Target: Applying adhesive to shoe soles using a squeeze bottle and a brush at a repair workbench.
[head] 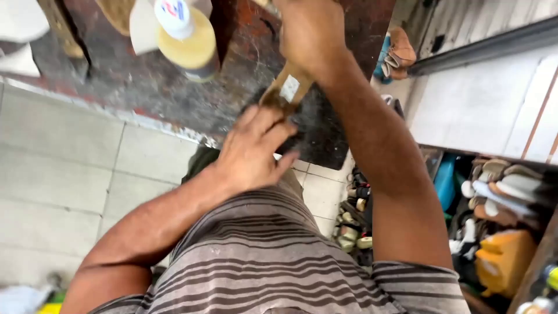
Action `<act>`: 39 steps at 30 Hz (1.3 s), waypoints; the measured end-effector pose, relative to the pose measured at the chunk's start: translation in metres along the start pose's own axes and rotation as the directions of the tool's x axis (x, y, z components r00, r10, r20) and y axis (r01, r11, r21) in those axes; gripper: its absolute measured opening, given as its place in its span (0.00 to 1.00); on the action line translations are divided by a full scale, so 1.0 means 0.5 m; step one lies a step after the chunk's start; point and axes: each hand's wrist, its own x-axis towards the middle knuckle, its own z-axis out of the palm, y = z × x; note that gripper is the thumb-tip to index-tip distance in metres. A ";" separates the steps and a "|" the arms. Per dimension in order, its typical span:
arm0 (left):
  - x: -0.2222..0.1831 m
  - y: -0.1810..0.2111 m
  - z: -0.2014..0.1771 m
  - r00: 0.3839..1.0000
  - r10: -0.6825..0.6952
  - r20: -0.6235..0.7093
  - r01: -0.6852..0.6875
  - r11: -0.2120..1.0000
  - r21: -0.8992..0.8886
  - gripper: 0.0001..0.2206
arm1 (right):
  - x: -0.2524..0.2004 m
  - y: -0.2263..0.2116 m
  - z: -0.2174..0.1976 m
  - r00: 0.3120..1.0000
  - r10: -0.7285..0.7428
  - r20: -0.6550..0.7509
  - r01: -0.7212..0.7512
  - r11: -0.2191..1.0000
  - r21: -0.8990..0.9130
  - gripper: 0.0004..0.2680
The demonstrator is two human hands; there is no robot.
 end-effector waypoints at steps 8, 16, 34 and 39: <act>-0.012 -0.181 0.071 0.909 -0.399 -0.118 0.416 0.862 0.288 0.22 | -0.001 -0.037 0.018 0.976 0.172 0.134 -0.218 0.797 0.563 0.03; 0.004 -0.187 -0.027 0.684 -0.726 0.071 0.724 0.664 -0.185 0.10 | -0.065 0.060 -0.110 0.866 0.442 0.233 -0.286 0.057 0.956 0.08; 0.001 -0.155 0.076 0.698 -0.643 -0.314 0.693 0.717 0.073 0.19 | -0.255 0.205 0.066 0.962 0.252 0.108 -0.070 -0.155 0.985 0.11; 0.023 -0.093 0.160 0.702 -0.595 -0.392 0.706 0.655 0.270 0.19 | -0.213 0.251 0.064 0.971 0.209 0.116 -0.046 -0.311 0.949 0.07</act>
